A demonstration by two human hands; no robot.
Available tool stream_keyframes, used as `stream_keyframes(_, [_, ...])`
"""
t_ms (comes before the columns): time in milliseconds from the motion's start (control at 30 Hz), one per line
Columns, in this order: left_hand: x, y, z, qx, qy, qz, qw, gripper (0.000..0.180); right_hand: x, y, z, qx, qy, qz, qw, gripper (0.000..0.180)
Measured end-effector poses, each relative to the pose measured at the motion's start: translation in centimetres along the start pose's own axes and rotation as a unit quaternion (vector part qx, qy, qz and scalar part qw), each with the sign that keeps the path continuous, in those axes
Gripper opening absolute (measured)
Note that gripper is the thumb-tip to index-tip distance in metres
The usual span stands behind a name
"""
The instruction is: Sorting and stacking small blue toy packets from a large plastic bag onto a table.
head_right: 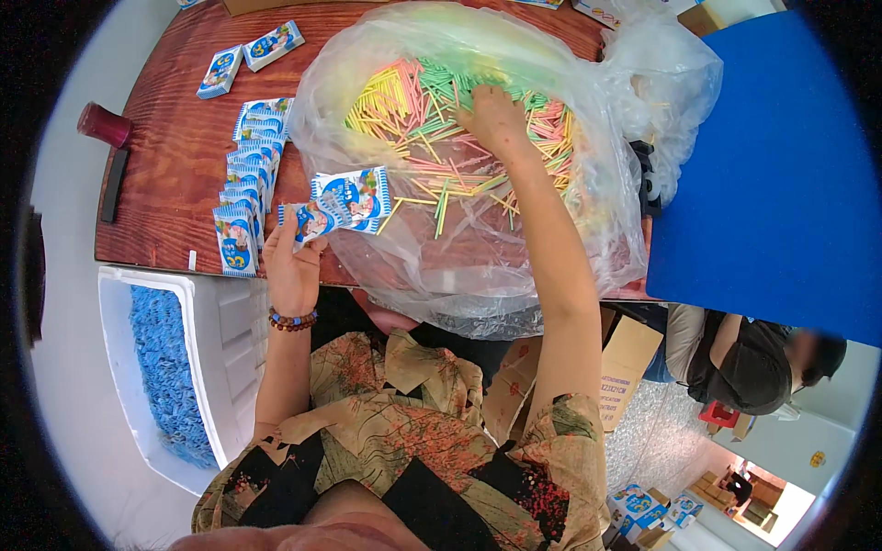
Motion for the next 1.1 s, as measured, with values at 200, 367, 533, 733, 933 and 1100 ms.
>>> stream_keyframes(200, [0.1,0.2,0.1,-0.005,0.006,0.013,1.000,0.015,0.9,-0.2,-0.3,0.051,0.001,-0.076,0.996,0.041])
stream_keyframes(367, [0.3,0.4,0.3,-0.017,0.000,-0.008,1.000,0.015,-0.2,0.5,0.7,0.109,0.109,-0.105,0.982,0.050])
stream_keyframes(533, [0.3,0.5,0.3,-0.010,0.001,-0.001,1.000,0.015,-0.3,-0.9,-0.3,0.029,0.138,-0.094,0.986,0.045])
stream_keyframes(733, [0.4,0.9,0.7,-0.015,-0.012,-0.008,1.000,0.015,0.1,-1.6,0.2,0.036,0.103,-0.103,0.989,0.031])
stream_keyframes(933, [-0.1,0.6,0.6,-0.017,-0.001,-0.019,1.000,0.015,-1.8,0.8,1.0,0.394,-0.137,-0.064,0.907,0.019])
stream_keyframes(1100, [-0.5,-0.1,0.1,-0.011,-0.004,-0.033,0.999,0.014,-3.8,-0.1,0.4,0.697,-0.226,0.058,0.678,0.020])
Point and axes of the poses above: each hand's wrist, its own x-axis towards the middle knuckle, its own y-axis out of the back of the hand, z = x × y, the point moved 4 cm from there along x, towards the middle knuckle, and after that the axes turned 15 degrees about z, right-handed, at the moved point
